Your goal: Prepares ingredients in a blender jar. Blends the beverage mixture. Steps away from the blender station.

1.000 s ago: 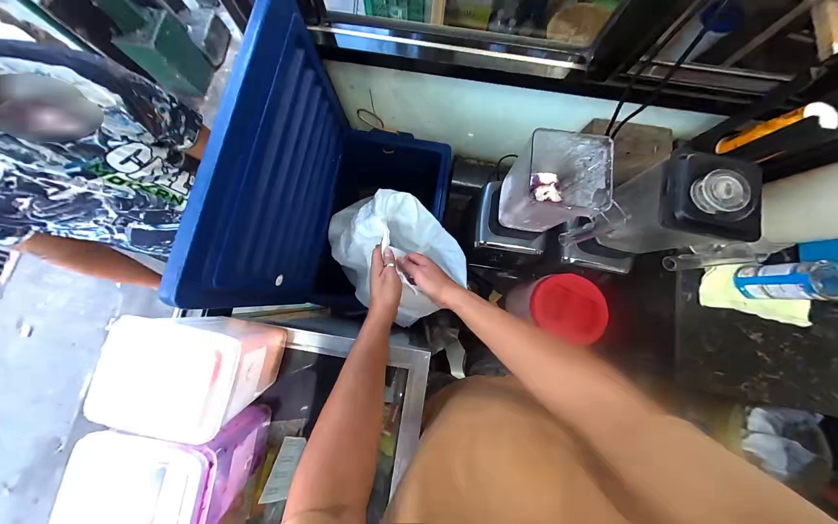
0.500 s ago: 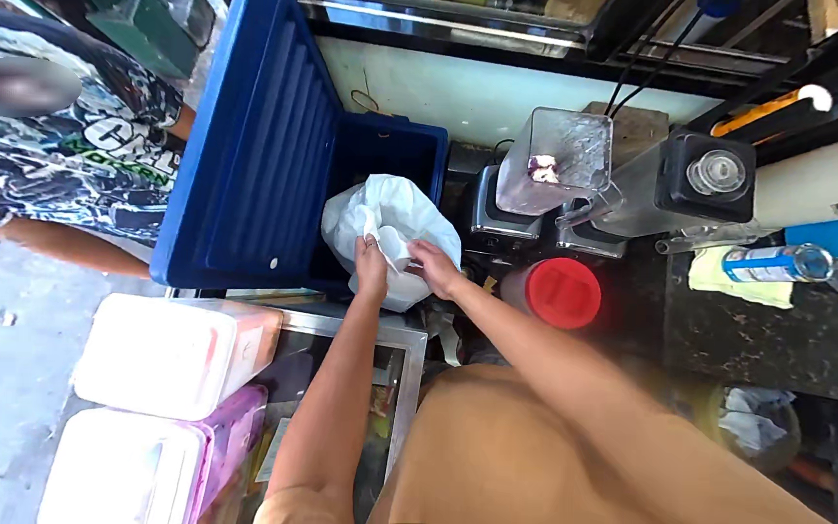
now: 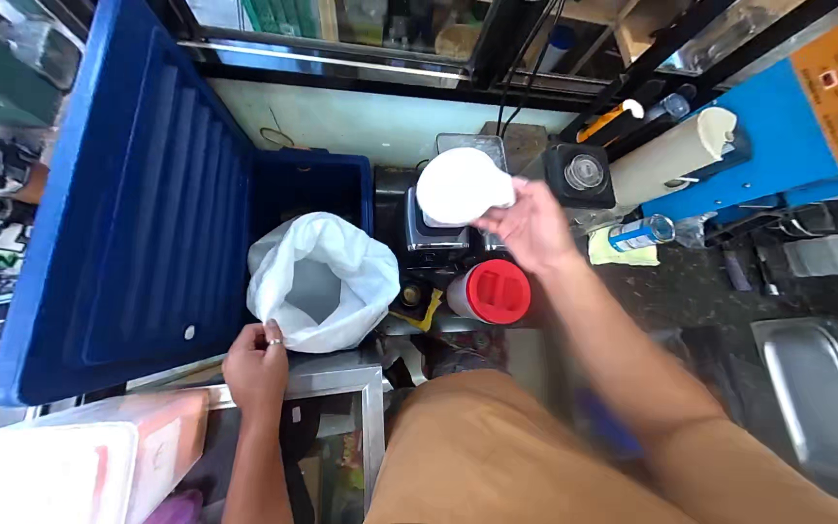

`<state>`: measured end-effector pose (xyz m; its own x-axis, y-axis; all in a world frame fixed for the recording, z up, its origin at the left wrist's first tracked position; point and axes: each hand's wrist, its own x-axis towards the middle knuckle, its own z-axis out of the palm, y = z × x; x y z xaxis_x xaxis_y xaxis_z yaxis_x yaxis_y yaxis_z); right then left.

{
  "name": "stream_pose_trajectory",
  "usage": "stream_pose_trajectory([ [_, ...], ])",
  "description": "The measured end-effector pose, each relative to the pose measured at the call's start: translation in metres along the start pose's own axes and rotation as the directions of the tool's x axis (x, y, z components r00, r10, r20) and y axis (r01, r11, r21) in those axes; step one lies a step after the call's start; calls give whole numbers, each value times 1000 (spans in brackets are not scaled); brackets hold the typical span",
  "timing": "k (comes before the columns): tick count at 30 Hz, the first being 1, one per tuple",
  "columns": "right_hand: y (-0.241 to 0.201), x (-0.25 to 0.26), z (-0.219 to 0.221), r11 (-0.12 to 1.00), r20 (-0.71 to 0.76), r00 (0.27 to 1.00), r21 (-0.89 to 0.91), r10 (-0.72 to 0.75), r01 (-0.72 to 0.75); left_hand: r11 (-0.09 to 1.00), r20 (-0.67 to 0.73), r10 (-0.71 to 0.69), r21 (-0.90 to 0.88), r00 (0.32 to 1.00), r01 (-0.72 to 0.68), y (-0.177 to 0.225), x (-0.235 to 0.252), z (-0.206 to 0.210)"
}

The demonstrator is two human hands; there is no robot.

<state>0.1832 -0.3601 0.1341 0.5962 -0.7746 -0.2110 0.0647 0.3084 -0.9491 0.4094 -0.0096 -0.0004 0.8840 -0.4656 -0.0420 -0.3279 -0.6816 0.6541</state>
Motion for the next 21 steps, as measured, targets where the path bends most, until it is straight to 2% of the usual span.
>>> stream_pose_trajectory([
  [2, -22, 22, -11, 953, -71, 988, -281, -136, 111, 997, -59, -22, -77, 998, 17, 0, 1, 2],
  [3, -26, 37, -14, 879, -72, 978, -455, -196, 142, 996, -79, -23, -87, 997, 16, 0, 1, 2],
  [4, -24, 51, -15, 761, -48, 969, -630, -242, 159, 996, -94, -21, -85, 995, 13, 0, 0, 3],
  [6, -17, 71, -13, 424, 43, 974, -895, -224, 137, 997, -121, -20, -76, 992, 10, -2, 0, 3],
  [8, -4, 84, -6, 112, 110, 984, -986, -142, 126, 997, -136, -24, -75, 990, 14, -2, 0, 3],
  [9, 1, 88, -4, 8, 132, 985, -991, -110, 133, 997, -138, -28, -75, 990, 18, -2, -1, 2],
  [10, 3, 89, 0, -51, 139, 986, -990, -89, 135, 997, -139, -31, -79, 990, 20, -1, -1, 2],
  [11, 1, 89, 5, -80, 132, 988, -989, -82, 126, 996, -141, -36, -81, 989, 24, -2, 0, 1],
  [13, -14, 77, 21, -64, 110, 987, -993, -115, 103, 995, -139, -56, -88, 989, 44, -2, 0, 1],
  [16, -41, 36, 66, 107, 142, 970, -980, -195, 165, 991, -128, -112, -85, 985, 101, 0, 1, 2],
  [19, -15, 6, 123, 247, 373, 913, -881, -165, 404, 989, -136, -141, -65, 981, 133, -2, -1, 3],
  [21, 35, 13, 157, 311, 539, 842, -796, -23, 519, 991, -152, -129, -55, 980, 122, -5, -1, 5],
])
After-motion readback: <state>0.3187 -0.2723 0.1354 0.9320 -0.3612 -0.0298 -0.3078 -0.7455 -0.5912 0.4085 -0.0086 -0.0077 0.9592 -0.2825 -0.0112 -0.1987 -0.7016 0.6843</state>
